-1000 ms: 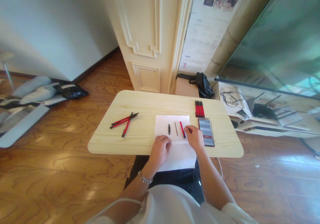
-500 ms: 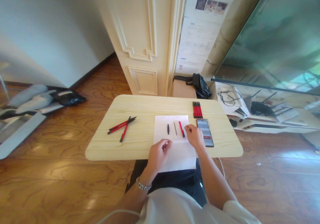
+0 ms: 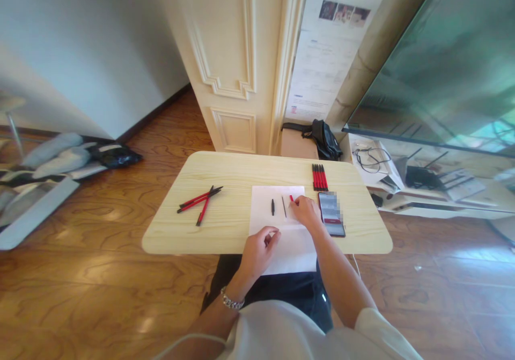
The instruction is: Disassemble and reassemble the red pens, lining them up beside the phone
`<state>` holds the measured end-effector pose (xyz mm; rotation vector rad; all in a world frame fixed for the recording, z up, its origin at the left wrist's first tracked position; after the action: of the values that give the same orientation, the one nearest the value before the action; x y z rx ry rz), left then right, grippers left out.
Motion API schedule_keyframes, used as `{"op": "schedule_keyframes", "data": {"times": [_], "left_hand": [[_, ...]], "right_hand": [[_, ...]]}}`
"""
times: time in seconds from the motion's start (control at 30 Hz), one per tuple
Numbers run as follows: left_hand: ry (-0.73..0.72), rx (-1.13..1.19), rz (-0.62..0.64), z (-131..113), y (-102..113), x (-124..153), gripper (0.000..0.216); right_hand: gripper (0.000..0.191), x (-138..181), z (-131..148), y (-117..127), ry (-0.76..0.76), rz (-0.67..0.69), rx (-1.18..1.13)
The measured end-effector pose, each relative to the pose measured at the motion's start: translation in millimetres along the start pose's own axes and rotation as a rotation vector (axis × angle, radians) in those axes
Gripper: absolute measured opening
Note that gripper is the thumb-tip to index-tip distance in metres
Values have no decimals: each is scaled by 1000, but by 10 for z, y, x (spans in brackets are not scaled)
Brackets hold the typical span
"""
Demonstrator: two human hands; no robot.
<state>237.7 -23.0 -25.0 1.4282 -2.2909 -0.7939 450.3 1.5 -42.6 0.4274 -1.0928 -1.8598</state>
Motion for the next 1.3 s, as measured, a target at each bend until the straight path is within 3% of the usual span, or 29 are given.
{"op": "schedule_keyframes", "data": {"times": [0.1, 0.23, 0.4, 0.57, 0.67, 0.87, 1.03, 1.3], "left_hand": [[3, 50, 2, -34, 11, -16, 26], [34, 163, -5, -51, 12, -50, 29], [80, 337, -18, -53, -53, -128, 35], [72, 589, 36, -81, -195, -185, 40], [169, 712, 80, 34, -294, -168, 39], [276, 793, 62, 235, -314, -128, 38], [275, 780, 48, 249, -281, -135, 37], [269, 756, 57, 239, -278, -126, 36]], "right_hand": [[30, -20, -17, 38, 5, -6, -68], [29, 45, 40, 111, 89, 2, -377], [32, 395, 282, 58, 217, 134, -799], [27, 724, 440, -134, 226, 234, -963], [27, 715, 440, -168, 244, 227, -899], [25, 309, 210, 61, 214, -10, -487], [25, 139, 177, -32, 233, 11, -191], [17, 128, 189, -94, 228, -19, -231]]}}
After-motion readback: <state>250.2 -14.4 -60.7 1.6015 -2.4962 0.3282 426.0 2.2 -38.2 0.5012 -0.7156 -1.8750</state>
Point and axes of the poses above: each hand's wrist, its own x-axis away from the middle knuckle, its own y-axis out of the back of the hand, z = x × y, the point moved 9 cm from there along -x, towards the middle knuckle, and after that the axes turned 11 degrees about -x, right-handed, at the moved point
